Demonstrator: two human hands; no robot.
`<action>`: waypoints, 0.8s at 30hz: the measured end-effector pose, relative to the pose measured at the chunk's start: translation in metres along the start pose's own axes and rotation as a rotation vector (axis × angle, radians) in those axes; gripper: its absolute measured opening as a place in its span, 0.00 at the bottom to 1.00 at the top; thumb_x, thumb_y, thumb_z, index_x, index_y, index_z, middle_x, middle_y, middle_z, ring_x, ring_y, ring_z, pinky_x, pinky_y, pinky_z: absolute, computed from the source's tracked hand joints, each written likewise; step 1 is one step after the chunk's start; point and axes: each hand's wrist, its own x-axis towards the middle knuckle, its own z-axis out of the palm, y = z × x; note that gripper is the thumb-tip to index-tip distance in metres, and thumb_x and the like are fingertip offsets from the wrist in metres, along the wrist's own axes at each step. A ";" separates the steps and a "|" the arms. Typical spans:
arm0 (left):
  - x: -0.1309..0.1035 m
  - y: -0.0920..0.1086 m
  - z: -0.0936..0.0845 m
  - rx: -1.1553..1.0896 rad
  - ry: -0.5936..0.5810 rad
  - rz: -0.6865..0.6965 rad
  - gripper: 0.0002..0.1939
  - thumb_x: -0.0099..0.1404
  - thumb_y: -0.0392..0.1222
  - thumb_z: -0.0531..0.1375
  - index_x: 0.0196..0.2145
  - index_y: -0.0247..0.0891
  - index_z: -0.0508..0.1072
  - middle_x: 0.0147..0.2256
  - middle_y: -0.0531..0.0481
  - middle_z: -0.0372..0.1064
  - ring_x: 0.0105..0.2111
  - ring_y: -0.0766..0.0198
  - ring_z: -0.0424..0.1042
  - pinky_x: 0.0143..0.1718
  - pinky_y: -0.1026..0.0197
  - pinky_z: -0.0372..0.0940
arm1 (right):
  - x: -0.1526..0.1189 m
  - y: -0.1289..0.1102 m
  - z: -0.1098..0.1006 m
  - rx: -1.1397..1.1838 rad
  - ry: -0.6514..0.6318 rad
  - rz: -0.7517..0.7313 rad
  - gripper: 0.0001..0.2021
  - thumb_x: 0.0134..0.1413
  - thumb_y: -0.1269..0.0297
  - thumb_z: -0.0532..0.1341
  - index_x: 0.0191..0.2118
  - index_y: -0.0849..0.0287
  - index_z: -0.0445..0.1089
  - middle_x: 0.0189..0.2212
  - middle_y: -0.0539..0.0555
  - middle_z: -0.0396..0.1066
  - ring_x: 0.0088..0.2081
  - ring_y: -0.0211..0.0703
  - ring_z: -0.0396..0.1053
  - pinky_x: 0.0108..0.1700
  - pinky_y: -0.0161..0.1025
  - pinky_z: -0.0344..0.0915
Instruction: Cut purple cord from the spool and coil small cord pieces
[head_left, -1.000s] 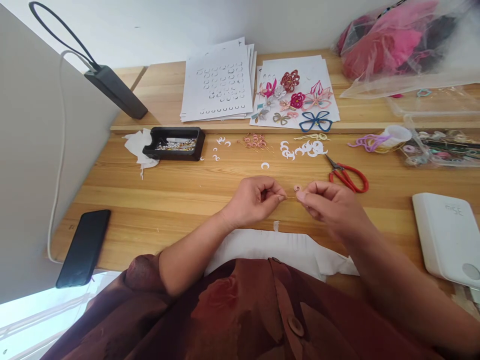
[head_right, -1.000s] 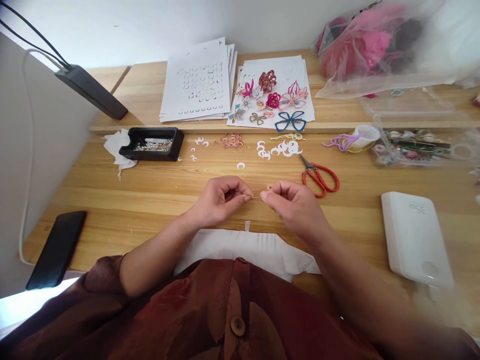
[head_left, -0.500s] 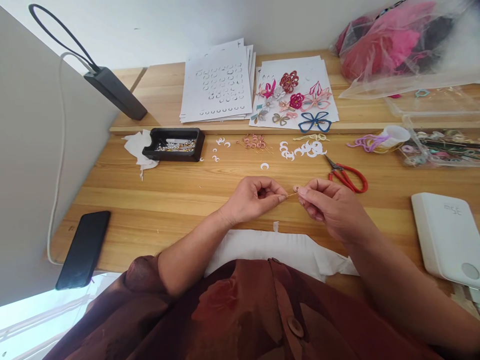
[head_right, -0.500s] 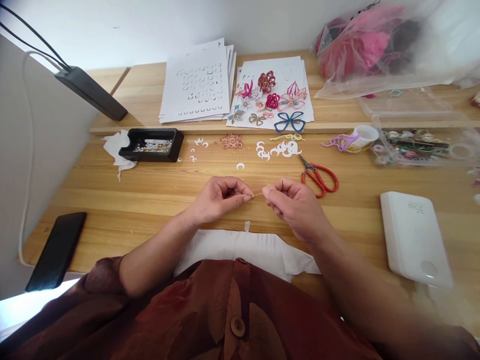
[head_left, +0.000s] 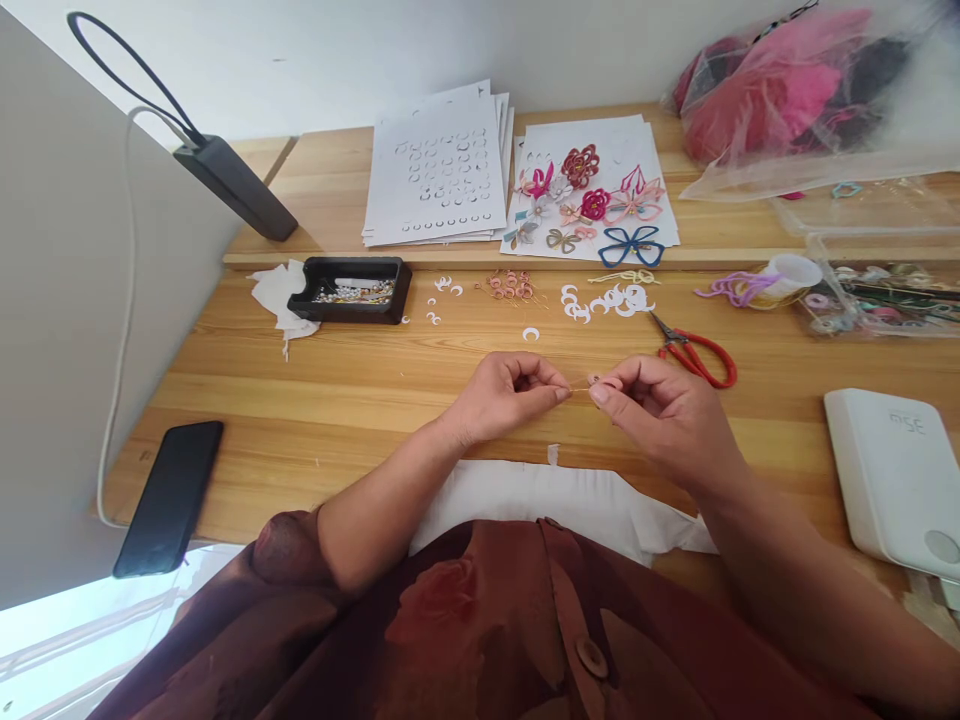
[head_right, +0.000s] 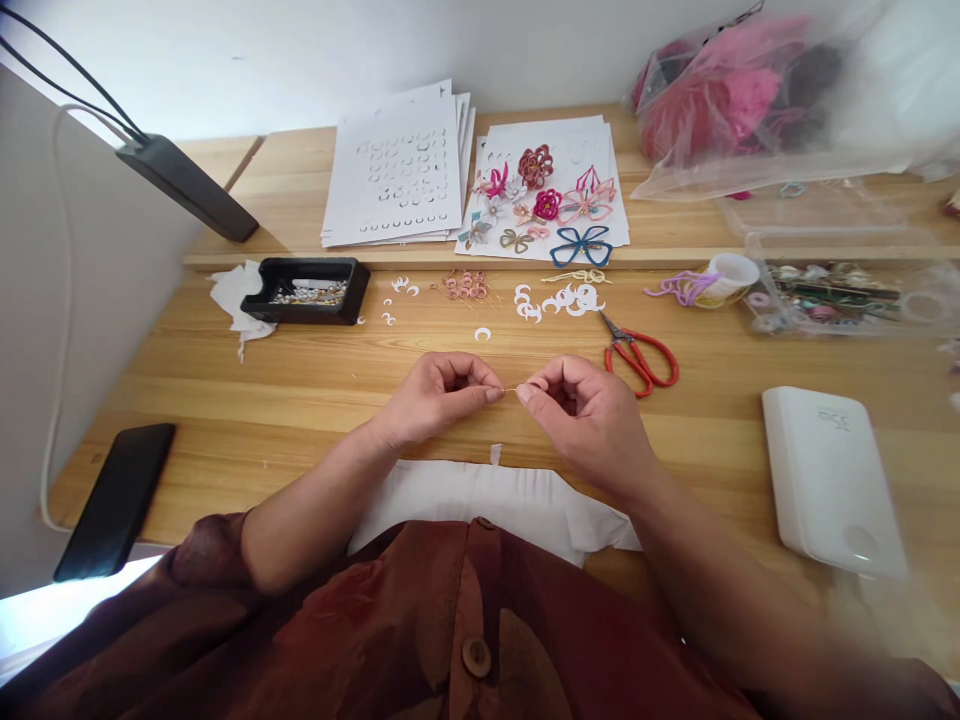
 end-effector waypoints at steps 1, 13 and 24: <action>0.000 -0.001 -0.001 -0.005 0.000 -0.003 0.14 0.57 0.50 0.68 0.30 0.35 0.77 0.23 0.54 0.63 0.24 0.70 0.55 0.26 0.63 0.48 | -0.001 0.002 -0.001 -0.035 0.002 -0.050 0.06 0.60 0.62 0.68 0.35 0.54 0.72 0.28 0.49 0.72 0.28 0.39 0.69 0.28 0.37 0.68; 0.002 -0.005 -0.006 -0.035 -0.051 -0.013 0.16 0.58 0.52 0.69 0.31 0.35 0.78 0.25 0.53 0.66 0.25 0.69 0.57 0.27 0.63 0.49 | 0.004 0.002 -0.009 -0.581 0.107 -0.629 0.10 0.61 0.74 0.66 0.43 0.50 0.76 0.35 0.52 0.82 0.34 0.47 0.79 0.37 0.44 0.74; 0.001 -0.003 -0.006 -0.023 -0.027 -0.007 0.14 0.57 0.50 0.67 0.30 0.35 0.77 0.24 0.54 0.65 0.24 0.70 0.56 0.27 0.63 0.49 | 0.003 0.002 -0.012 -0.637 0.071 -0.647 0.09 0.63 0.72 0.64 0.44 0.49 0.77 0.35 0.51 0.83 0.35 0.48 0.80 0.39 0.45 0.75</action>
